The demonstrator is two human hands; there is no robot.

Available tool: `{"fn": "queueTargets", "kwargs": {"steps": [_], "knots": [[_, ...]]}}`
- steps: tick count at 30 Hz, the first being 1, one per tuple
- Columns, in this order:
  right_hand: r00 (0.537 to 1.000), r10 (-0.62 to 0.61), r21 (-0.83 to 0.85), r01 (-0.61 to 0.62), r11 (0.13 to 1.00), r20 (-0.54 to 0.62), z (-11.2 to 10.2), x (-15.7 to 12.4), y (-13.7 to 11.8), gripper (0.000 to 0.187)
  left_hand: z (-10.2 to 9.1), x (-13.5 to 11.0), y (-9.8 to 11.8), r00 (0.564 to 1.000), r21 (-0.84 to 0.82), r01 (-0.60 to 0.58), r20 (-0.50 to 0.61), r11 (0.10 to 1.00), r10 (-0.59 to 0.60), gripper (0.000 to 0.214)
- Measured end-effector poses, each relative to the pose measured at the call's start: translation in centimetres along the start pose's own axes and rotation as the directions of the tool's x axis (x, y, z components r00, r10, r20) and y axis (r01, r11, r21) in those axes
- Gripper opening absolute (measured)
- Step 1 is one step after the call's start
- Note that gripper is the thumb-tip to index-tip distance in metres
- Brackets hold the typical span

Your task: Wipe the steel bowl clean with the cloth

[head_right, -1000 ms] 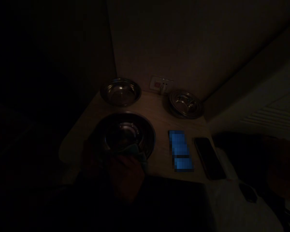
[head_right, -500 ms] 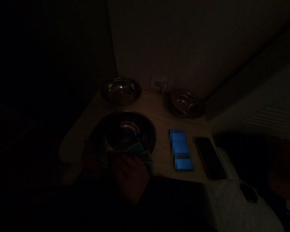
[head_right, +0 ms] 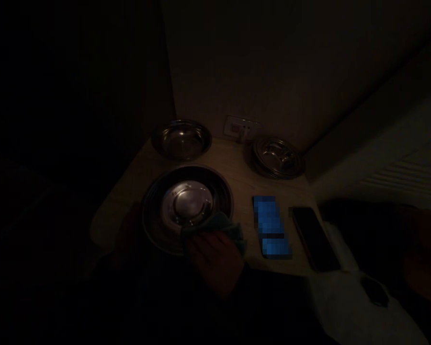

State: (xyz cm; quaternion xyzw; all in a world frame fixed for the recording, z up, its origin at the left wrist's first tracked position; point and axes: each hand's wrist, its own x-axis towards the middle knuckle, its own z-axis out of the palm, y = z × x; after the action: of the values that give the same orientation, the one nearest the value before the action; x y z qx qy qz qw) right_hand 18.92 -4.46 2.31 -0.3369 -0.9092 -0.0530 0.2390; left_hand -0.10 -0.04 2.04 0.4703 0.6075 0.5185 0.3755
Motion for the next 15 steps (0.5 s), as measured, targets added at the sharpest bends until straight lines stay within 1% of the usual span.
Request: {"fn": "queueTargets", "kwargs": {"steps": [3, 6, 8, 10, 13, 15], "knots": [[0.999, 0.032, 0.017, -0.031, 0.999, -0.020, 0.7, 0.5, -0.8, 0.025, 0.3, -0.3, -0.2, 0.999, -0.011, -0.004, 0.045, 1.000, 0.005, 0.046], [0.999, 0.054, 0.043, -0.054, 0.998, 0.004, 0.8, 0.8, -1.0, 0.027, 0.5, -1.0, 0.0, 0.998, -0.019, -0.030, 0.056, 0.999, 0.031, 0.046], [0.997, 0.054, 0.060, -0.057, 0.997, 0.054, 0.4, 0.8, -0.8, 0.029, 0.6, -1.3, 0.1, 0.998, -0.025, -0.038, 0.045, 0.999, 0.039, 0.047], [0.991, 0.050, 0.054, -0.057, 0.997, 0.122, -0.5, 0.8, -0.2, 0.030, 0.8, -1.3, 0.0, 1.000, -0.023, -0.018, 0.016, 1.000, 0.018, 0.048], [0.970, 0.064, 0.018, -0.070, 0.997, 0.234, -1.8, 0.9, 0.6, 0.030, 1.1, -1.2, -0.9, 0.999, -0.012, 0.026, -0.038, 1.000, -0.026, 0.049], [0.953, 0.080, 0.014, -0.088, 0.996, 0.292, -2.2, 1.2, 0.7, 0.030, 1.2, -1.1, -1.7, 0.997, -0.008, 0.036, -0.074, 0.999, -0.036, 0.049]]}}
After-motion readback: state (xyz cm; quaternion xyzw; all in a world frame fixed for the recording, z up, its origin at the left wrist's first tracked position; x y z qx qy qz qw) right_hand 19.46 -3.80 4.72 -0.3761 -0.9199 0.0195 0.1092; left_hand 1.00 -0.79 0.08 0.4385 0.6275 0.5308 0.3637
